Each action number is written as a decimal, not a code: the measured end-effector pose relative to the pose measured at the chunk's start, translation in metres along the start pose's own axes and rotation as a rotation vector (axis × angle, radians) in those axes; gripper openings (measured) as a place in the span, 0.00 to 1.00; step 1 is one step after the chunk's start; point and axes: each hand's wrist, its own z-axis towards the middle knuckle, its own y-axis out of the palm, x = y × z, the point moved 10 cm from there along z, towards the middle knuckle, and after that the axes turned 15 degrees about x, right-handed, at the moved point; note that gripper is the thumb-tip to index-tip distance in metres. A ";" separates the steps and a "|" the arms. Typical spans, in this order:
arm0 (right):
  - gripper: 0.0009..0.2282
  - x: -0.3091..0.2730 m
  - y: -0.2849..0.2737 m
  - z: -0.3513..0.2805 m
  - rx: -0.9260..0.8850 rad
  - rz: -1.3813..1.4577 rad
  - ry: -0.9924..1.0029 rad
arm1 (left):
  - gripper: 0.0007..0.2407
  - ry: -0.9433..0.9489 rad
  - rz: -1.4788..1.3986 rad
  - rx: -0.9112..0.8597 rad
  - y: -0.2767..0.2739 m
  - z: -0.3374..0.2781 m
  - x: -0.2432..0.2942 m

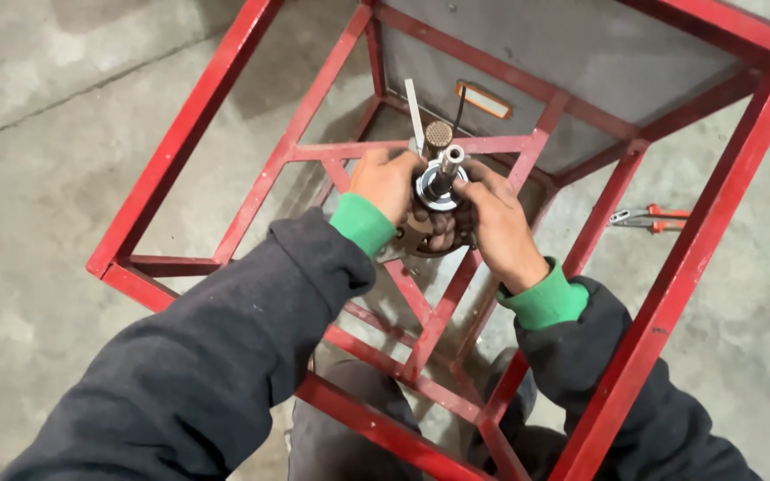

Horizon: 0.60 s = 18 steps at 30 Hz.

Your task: The person sits at a red metal stand and fits a bearing onto the shaft of a mechanical pump housing, pressing it into place by hand and repositioning the housing between attempts. They occasionally pick up a hammer from the floor and tap the assembly, then continue seating the bearing with their hands.

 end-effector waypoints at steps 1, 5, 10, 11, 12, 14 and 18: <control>0.13 -0.002 0.001 -0.003 0.009 0.004 0.000 | 0.12 -0.002 0.004 -0.009 0.001 -0.002 0.004; 0.14 -0.005 0.002 -0.005 0.052 -0.073 0.016 | 0.12 -0.016 0.103 -0.021 -0.001 -0.003 0.013; 0.13 -0.015 -0.001 -0.005 0.106 -0.159 -0.031 | 0.13 -0.024 0.126 -0.057 0.004 0.003 -0.007; 0.13 -0.018 0.002 -0.008 0.112 -0.191 -0.024 | 0.13 0.186 0.176 -0.001 0.000 0.012 -0.007; 0.14 -0.020 0.005 -0.010 0.117 -0.222 -0.015 | 0.14 0.397 0.224 0.051 -0.002 0.017 -0.006; 0.16 -0.020 0.001 -0.007 0.087 -0.213 -0.066 | 0.14 0.163 0.199 0.041 -0.002 -0.003 0.020; 0.18 -0.017 0.007 -0.004 0.057 -0.168 -0.176 | 0.14 0.202 0.282 0.158 -0.012 0.004 0.008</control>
